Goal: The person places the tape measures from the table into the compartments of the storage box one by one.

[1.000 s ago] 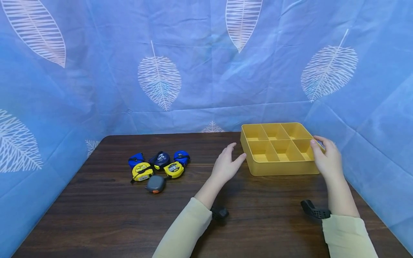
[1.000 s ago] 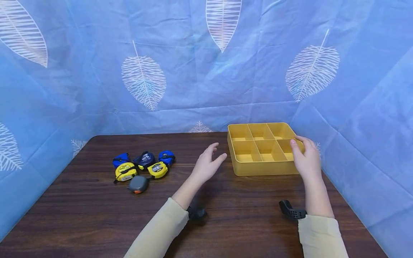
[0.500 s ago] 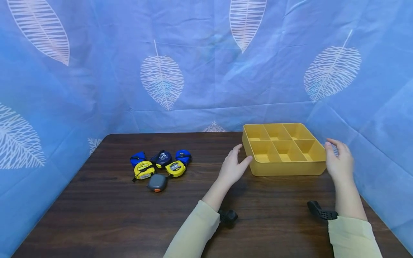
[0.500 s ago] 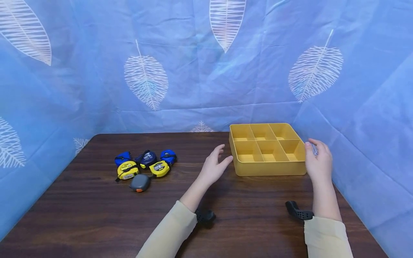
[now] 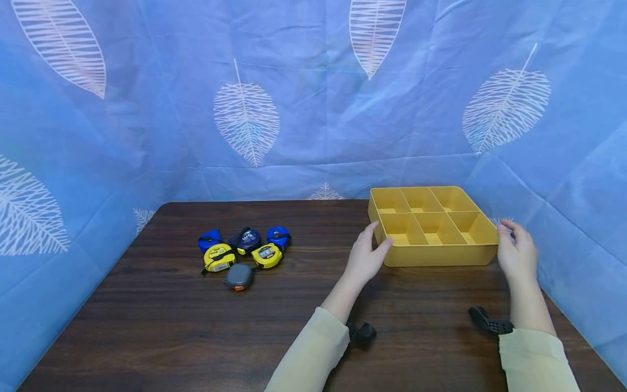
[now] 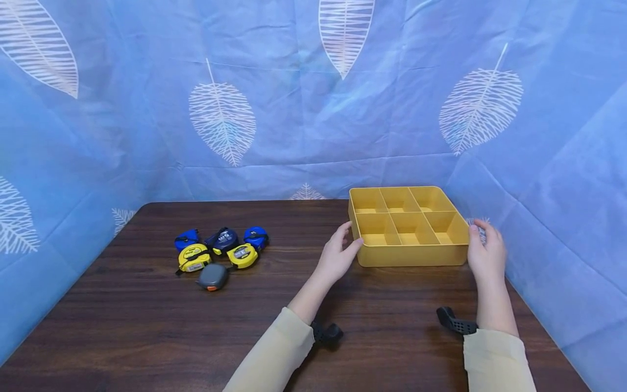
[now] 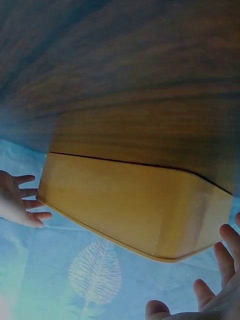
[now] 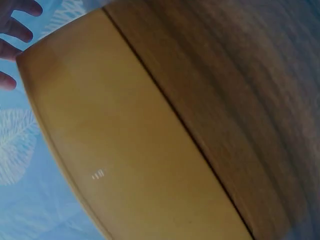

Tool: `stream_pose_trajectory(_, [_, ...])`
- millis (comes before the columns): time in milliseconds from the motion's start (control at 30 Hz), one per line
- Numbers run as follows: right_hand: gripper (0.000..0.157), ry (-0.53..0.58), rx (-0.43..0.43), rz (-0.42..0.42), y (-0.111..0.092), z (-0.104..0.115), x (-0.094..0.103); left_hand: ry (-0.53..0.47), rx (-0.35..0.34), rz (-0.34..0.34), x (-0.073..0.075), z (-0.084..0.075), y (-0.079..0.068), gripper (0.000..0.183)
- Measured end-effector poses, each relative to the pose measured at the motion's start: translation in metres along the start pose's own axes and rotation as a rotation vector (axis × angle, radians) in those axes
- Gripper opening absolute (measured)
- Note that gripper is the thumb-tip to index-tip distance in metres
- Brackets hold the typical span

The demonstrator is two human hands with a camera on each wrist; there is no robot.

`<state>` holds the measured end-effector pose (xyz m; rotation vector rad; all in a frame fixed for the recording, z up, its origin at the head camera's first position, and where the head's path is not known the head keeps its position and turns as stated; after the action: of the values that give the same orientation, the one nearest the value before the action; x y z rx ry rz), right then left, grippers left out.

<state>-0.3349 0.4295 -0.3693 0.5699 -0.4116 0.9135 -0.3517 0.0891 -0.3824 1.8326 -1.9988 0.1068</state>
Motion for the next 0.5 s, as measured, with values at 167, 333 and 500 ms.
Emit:
stream_pose_trajectory(167, [0.059,0.049,-0.037,0.036,0.002,-0.013,-0.005,-0.021,0.002,-0.006,-0.008,0.002,0.0,0.061])
stream_pose_trajectory(333, [0.061,0.086,-0.074,0.045,0.002,-0.023,-0.01,-0.041,0.002,-0.001,-0.013,0.004,0.0,0.06])
stream_pose_trajectory(500, [0.06,0.114,-0.107,0.032,0.001,-0.031,-0.013,-0.034,-0.022,0.009,-0.019,0.003,0.0,0.058])
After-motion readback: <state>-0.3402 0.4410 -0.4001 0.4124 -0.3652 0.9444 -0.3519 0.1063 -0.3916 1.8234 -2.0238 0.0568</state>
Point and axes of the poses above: each hand's wrist, its own y-axis towards the middle knuckle, its own x-axis out of the back of the hand, z = x × y, the point moved 10 cm from there along y, towards the middle knuckle, and after that the axes turned 4 degrees about -z, right-handed, at the moved point
